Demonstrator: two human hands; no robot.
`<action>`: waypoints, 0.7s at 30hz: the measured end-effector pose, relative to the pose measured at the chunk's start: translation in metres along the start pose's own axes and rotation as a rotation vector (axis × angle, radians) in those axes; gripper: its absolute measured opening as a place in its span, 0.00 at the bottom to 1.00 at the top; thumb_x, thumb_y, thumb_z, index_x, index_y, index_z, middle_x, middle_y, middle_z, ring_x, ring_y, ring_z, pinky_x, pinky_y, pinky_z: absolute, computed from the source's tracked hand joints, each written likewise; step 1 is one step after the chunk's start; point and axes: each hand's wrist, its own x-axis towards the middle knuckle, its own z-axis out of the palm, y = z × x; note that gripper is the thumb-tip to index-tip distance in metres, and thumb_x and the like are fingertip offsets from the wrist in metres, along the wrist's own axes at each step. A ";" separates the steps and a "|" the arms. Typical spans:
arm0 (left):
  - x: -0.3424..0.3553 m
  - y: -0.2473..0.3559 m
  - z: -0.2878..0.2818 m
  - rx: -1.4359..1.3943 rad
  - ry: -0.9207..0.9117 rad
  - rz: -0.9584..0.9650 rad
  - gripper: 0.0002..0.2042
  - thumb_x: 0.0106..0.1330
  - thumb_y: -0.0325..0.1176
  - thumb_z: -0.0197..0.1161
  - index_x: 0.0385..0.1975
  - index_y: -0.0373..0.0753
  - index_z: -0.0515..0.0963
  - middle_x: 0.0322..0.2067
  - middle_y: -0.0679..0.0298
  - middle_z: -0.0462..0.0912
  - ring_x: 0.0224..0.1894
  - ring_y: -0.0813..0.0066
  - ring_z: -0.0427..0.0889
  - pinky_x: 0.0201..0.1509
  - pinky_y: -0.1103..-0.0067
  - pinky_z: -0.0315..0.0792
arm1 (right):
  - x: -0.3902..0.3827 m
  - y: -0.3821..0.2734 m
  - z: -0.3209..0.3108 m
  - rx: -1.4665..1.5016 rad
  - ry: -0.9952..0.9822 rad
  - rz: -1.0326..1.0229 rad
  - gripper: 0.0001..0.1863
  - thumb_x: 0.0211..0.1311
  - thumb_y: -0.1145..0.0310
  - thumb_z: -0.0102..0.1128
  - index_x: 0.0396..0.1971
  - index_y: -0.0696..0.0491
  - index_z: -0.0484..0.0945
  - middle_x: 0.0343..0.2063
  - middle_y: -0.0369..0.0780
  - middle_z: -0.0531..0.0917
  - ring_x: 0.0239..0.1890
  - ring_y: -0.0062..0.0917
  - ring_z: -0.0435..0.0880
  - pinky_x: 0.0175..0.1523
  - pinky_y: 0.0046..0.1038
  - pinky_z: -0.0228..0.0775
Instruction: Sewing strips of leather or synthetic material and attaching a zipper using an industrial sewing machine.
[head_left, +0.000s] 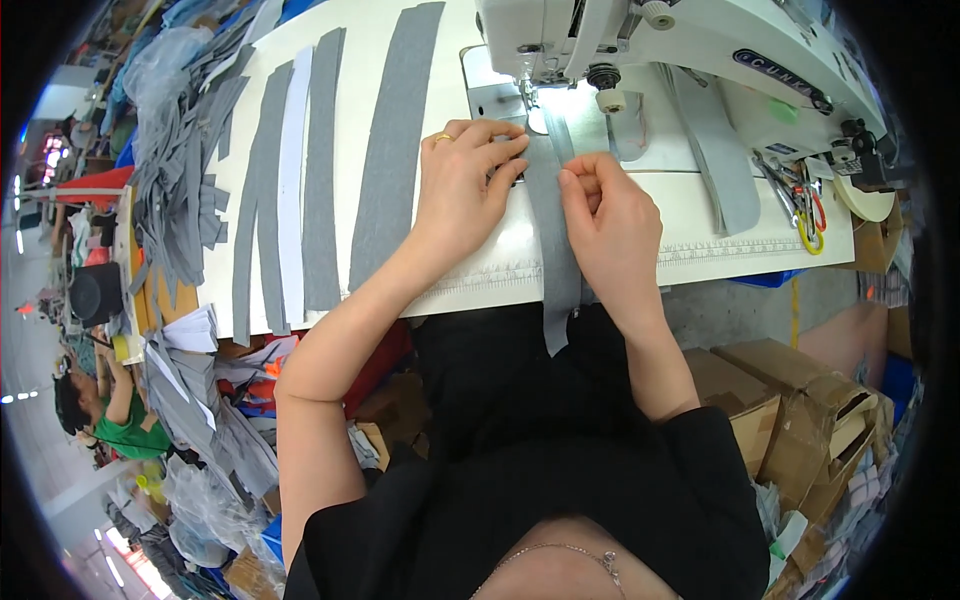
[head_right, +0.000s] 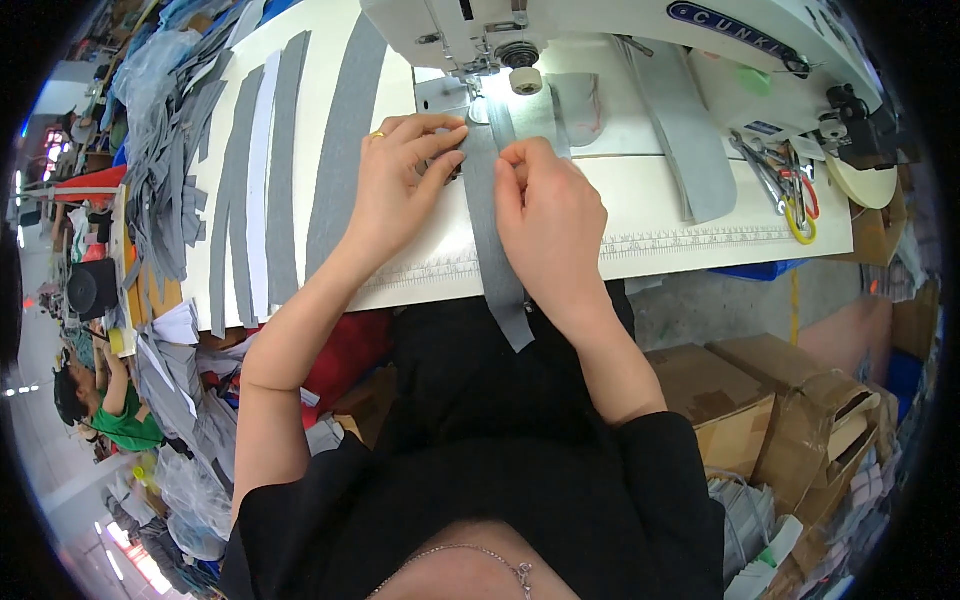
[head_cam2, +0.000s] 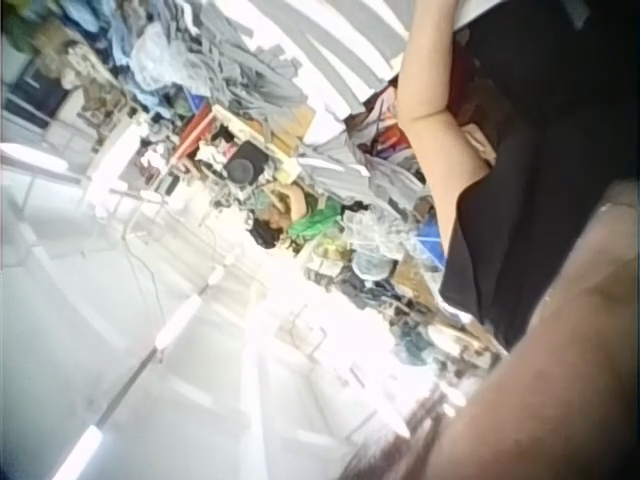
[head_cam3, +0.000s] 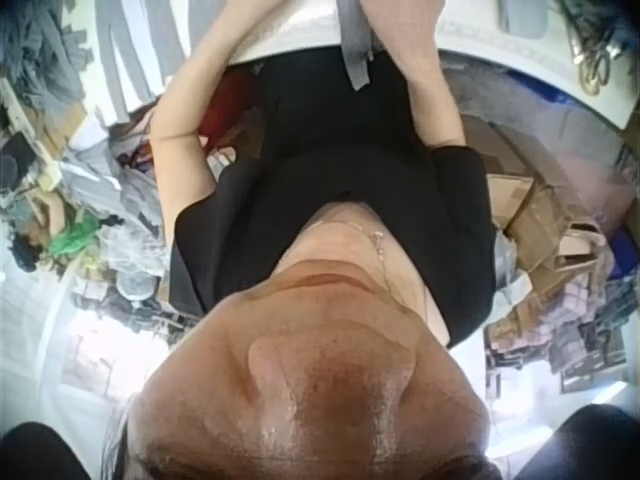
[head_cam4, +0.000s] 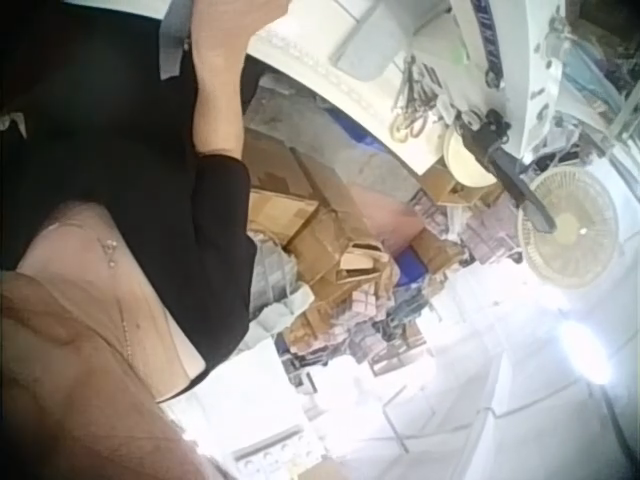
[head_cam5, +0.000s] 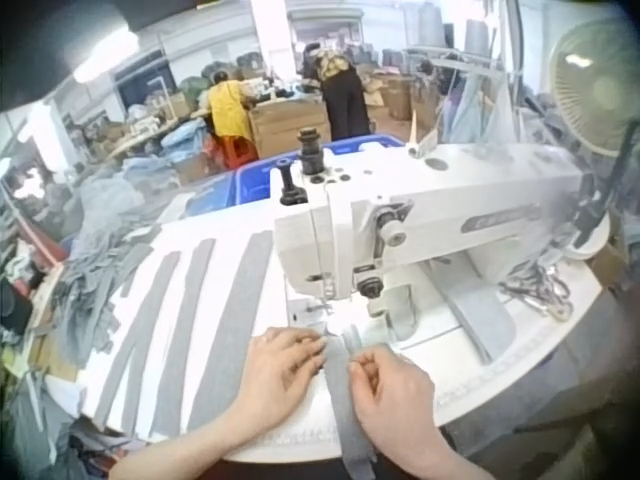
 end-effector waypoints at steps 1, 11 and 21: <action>-0.001 -0.003 0.003 0.012 0.005 0.020 0.10 0.64 0.28 0.69 0.43 0.39 0.89 0.48 0.63 0.86 0.53 0.62 0.79 0.60 0.66 0.64 | 0.001 0.000 0.002 -0.002 0.001 0.004 0.06 0.66 0.68 0.65 0.38 0.54 0.81 0.24 0.39 0.84 0.29 0.35 0.84 0.34 0.37 0.74; -0.005 -0.007 0.009 -0.050 0.015 0.047 0.12 0.67 0.28 0.65 0.49 0.39 0.86 0.52 0.64 0.84 0.58 0.61 0.77 0.63 0.64 0.62 | 0.012 -0.004 0.024 -0.274 0.147 -0.175 0.11 0.64 0.62 0.69 0.34 0.54 0.80 0.34 0.39 0.82 0.39 0.35 0.80 0.38 0.36 0.76; -0.005 -0.003 -0.002 -0.017 -0.027 0.031 0.13 0.68 0.28 0.65 0.51 0.40 0.86 0.55 0.65 0.85 0.61 0.60 0.78 0.70 0.65 0.63 | 0.019 -0.006 0.024 0.054 0.069 0.079 0.10 0.64 0.66 0.70 0.37 0.54 0.79 0.22 0.36 0.82 0.30 0.30 0.82 0.33 0.33 0.73</action>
